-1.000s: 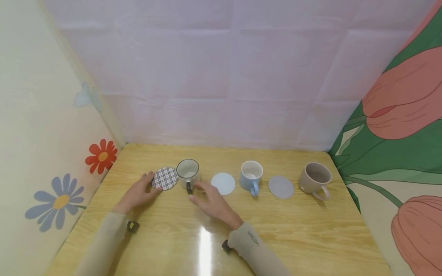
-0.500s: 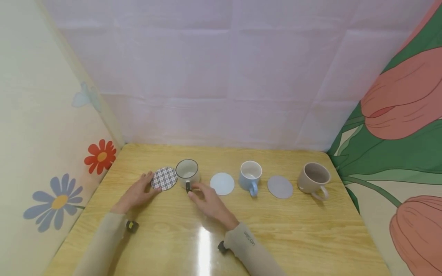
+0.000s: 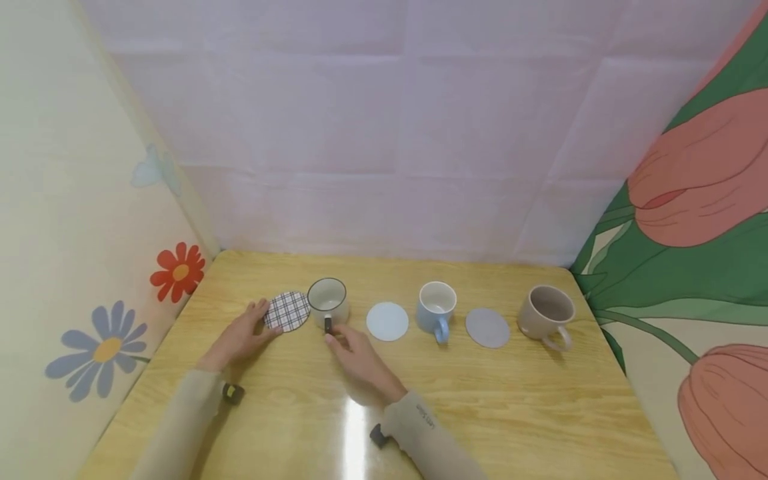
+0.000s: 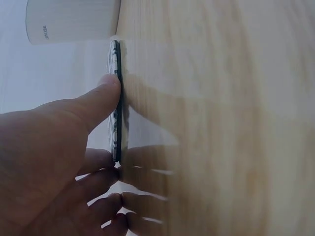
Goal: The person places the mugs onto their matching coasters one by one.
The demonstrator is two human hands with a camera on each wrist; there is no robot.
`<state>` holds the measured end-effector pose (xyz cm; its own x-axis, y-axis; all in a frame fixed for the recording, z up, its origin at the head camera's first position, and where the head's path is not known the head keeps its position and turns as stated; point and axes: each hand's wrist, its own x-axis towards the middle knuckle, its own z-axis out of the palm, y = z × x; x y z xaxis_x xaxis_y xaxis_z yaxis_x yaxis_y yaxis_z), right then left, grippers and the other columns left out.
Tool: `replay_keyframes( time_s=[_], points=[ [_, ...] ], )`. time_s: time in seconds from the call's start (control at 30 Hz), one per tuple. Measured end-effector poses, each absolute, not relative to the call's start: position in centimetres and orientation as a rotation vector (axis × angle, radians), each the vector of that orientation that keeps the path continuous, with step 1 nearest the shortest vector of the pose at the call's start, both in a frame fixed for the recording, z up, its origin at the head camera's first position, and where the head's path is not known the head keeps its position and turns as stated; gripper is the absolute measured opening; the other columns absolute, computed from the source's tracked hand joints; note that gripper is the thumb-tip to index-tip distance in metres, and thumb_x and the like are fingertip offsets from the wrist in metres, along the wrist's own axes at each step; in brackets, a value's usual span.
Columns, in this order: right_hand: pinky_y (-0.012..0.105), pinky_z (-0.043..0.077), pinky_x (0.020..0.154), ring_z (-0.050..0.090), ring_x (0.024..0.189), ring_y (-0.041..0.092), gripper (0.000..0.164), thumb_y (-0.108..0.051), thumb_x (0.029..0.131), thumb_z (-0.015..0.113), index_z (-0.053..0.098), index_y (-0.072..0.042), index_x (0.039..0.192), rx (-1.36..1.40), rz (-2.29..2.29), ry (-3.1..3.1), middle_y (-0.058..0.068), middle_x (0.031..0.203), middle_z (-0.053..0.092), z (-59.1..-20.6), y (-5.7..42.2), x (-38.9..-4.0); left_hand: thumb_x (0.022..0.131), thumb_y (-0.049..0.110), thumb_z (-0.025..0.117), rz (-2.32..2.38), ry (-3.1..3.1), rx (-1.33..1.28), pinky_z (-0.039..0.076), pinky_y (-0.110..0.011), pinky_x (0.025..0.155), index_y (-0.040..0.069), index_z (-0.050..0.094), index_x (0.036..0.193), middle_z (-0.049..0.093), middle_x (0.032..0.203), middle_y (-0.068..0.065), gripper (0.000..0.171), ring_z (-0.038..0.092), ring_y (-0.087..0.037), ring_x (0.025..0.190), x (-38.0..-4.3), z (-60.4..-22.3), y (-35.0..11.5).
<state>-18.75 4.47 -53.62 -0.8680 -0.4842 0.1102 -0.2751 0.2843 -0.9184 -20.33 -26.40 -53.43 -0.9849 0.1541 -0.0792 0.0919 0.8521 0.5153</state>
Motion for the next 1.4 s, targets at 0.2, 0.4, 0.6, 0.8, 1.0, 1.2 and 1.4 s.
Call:
replay_keyframes(
  time_s=[0.2, 0.4, 0.6, 0.8, 1.0, 1.2, 1.4],
  points=[
    [0.044, 0.057, 0.106, 0.071, 0.118, 0.032, 0.039, -0.028, 0.114, 0.052, 0.068, 0.003, 0.131, -0.707, -1.654, 2.316, 0.019, 0.125, 0.075, -53.8, 3.8, -18.7, 0.106, 0.037, 0.068, 0.818, 2.896, 0.167, 0.016, -0.066, 0.131, -0.008, 0.029, 0.163, 0.021, 0.173, -0.029, 0.083, 0.013, -0.054, 0.160, -20.4, -53.3, -26.5],
    [0.038, 0.059, 0.105, 0.073, 0.119, 0.035, 0.036, -0.025, 0.115, 0.050, 0.069, 0.003, 0.128, -0.657, -1.699, 2.272, 0.020, 0.128, 0.075, -53.9, 3.2, -18.8, 0.106, 0.038, 0.068, 0.822, 2.880, 0.161, 0.015, -0.065, 0.131, -0.007, 0.027, 0.164, 0.019, 0.173, -0.028, 0.084, 0.012, -0.054, 0.161, -20.5, -53.5, -26.5],
    [0.040, 0.063, 0.098, 0.072, 0.116, 0.043, 0.038, -0.022, 0.116, 0.047, 0.067, 0.009, 0.125, -0.619, -1.779, 2.182, 0.028, 0.126, 0.073, -53.7, 2.8, -19.0, 0.106, 0.037, 0.068, 0.815, 2.890, 0.159, 0.016, -0.066, 0.131, -0.008, 0.029, 0.164, 0.020, 0.173, -0.029, 0.083, 0.013, -0.054, 0.161, -20.6, -53.4, -26.6],
    [0.046, 0.065, 0.095, 0.074, 0.110, 0.043, 0.039, -0.020, 0.117, 0.043, 0.066, 0.012, 0.117, -0.560, -1.835, 2.110, 0.031, 0.117, 0.073, -53.6, 2.5, -19.1, 0.106, 0.038, 0.067, 0.798, 2.898, 0.173, 0.017, -0.066, 0.131, -0.009, 0.029, 0.163, 0.021, 0.173, -0.029, 0.083, 0.014, -0.054, 0.160, -20.5, -53.4, -26.6],
    [0.042, 0.066, 0.086, 0.072, 0.093, 0.030, 0.042, -0.019, 0.118, 0.039, 0.065, 0.012, 0.109, -0.524, -1.847, 2.098, 0.028, 0.104, 0.071, -53.8, 2.1, -19.4, 0.106, 0.039, 0.067, 0.779, 2.905, 0.184, 0.018, -0.066, 0.130, -0.008, 0.028, 0.164, 0.021, 0.172, -0.029, 0.084, 0.014, -0.055, 0.160, -20.3, -53.6, -26.6],
    [0.034, 0.063, 0.076, 0.062, 0.080, 0.016, 0.044, -0.020, 0.118, 0.037, 0.063, 0.012, 0.103, -0.490, -1.875, 2.086, 0.017, 0.090, 0.067, -53.9, 1.8, -19.6, 0.107, 0.039, 0.066, 0.778, 2.907, 0.181, 0.018, -0.066, 0.130, -0.008, 0.027, 0.164, 0.021, 0.173, -0.029, 0.084, 0.014, -0.054, 0.160, -20.3, -53.6, -26.5],
    [0.032, 0.063, 0.071, 0.062, 0.075, 0.015, 0.043, -0.020, 0.117, 0.041, 0.065, 0.012, 0.099, -0.469, -1.928, 2.120, 0.014, 0.088, 0.067, -54.1, 1.7, -19.6, 0.107, 0.038, 0.066, 0.784, 2.908, 0.183, 0.017, -0.066, 0.130, -0.008, 0.027, 0.164, 0.020, 0.173, -0.028, 0.083, 0.014, -0.054, 0.160, -20.3, -53.6, -26.5]
  ],
)
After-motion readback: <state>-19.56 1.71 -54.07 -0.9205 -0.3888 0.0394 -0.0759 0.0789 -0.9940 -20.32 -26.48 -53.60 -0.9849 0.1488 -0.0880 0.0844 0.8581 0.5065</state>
